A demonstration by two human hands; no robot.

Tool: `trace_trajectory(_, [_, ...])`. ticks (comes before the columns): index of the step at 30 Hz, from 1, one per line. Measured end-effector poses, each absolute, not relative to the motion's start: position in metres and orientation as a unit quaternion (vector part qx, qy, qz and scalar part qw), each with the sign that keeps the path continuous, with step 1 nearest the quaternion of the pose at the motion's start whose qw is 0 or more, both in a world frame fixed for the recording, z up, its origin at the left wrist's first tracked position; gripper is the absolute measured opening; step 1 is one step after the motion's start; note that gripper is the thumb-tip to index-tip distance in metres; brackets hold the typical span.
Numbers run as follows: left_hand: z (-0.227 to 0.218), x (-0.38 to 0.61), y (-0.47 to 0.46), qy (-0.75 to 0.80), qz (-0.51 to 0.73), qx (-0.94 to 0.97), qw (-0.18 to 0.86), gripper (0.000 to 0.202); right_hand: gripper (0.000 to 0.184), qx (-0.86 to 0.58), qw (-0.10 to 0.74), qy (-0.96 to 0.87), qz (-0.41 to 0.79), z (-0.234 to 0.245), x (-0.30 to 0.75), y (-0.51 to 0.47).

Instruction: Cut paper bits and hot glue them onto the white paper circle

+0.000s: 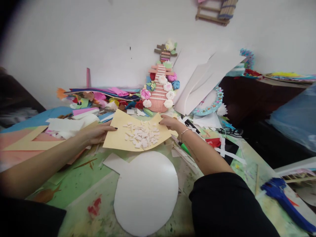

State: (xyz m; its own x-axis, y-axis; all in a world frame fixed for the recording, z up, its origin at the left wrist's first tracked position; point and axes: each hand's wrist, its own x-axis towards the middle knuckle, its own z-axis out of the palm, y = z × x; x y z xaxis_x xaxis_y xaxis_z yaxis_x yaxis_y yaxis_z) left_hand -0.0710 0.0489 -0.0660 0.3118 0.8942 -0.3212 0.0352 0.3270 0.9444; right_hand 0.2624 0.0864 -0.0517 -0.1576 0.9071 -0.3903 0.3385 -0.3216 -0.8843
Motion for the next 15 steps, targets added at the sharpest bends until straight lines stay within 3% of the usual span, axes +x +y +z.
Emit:
trace_trajectory(9, [-0.084, -0.087, -0.01, 0.463, 0.346, 0.428, 0.694, 0.065, 0.061, -0.546, 0.362, -0.508, 0.559, -0.045, 0.273, 0.006])
trace_trajectory(15, [-0.102, -0.089, -0.048, 0.47, 0.33, 0.394, 0.717, 0.07, 0.062, -0.59, 0.36, -0.485, 0.536, -0.059, 0.277, -0.034])
